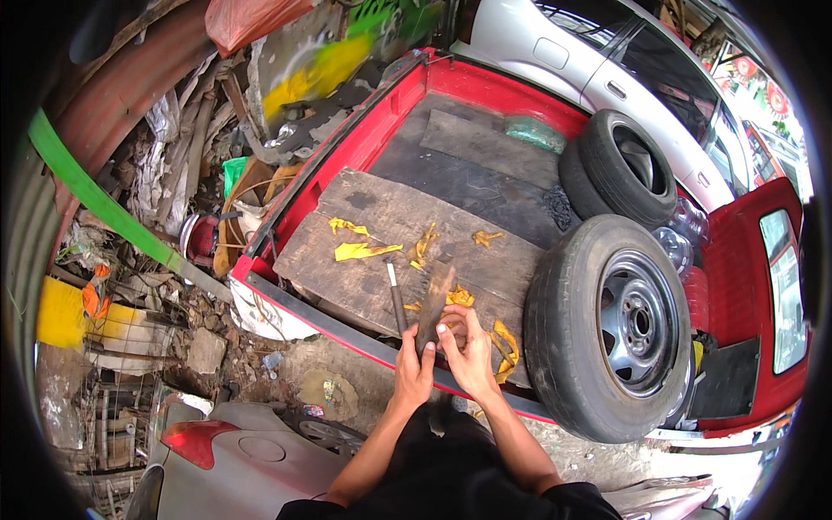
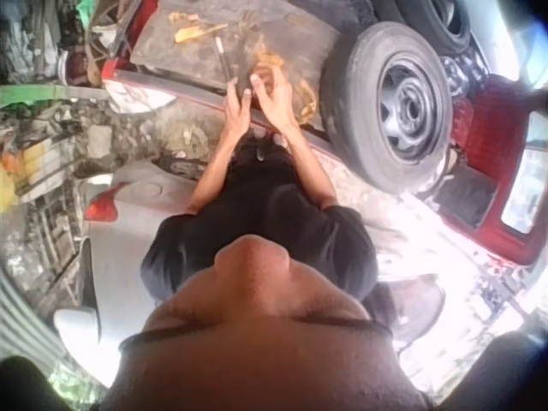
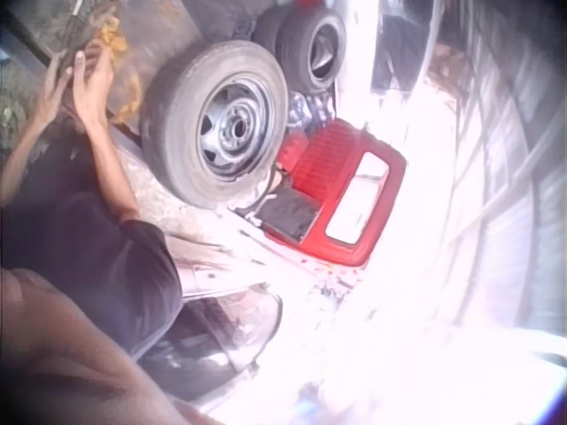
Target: The person cleans the center hub of a car wheel using a small metal tool and a piece of wood. They scrape and rub the hub area repeatedly to remove dirt and grime.
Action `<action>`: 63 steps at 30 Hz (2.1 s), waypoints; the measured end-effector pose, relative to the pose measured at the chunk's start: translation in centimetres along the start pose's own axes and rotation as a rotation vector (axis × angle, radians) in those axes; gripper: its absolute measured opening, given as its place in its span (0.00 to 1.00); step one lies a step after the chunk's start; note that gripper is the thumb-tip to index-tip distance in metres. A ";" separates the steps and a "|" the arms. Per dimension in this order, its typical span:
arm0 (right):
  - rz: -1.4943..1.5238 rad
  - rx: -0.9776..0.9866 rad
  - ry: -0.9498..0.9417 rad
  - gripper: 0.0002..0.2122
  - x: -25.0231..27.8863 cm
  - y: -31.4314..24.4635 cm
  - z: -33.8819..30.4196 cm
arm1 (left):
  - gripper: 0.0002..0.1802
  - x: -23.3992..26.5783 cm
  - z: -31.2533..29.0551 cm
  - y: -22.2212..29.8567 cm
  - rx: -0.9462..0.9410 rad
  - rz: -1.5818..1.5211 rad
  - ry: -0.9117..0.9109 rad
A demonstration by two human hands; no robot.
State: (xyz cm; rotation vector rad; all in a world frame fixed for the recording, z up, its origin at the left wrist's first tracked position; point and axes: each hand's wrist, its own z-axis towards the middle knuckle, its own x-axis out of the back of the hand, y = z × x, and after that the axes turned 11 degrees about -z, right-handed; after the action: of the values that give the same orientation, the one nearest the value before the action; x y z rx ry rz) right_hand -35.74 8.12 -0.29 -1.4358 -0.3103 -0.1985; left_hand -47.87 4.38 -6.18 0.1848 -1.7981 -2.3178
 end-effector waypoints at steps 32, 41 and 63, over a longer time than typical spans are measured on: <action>0.195 -0.068 0.298 0.18 31.1 8.7 -13.1 | 0.20 -26.1 -10.0 8.7 -0.150 -0.058 0.145; -0.054 -0.278 0.359 0.17 37.2 9.0 -12.7 | 0.15 -27.6 -8.4 9.3 -0.211 0.114 -0.036; -0.613 -0.142 0.256 0.26 40.1 9.8 -3.9 | 0.12 -31.6 -6.1 11.4 -0.011 0.082 -0.246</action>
State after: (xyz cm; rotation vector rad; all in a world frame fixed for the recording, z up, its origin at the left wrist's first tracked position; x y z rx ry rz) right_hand 5.59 7.61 3.18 -1.4007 -0.5269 -0.9093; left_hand -14.86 3.32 2.50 -0.1813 -1.8616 -2.3787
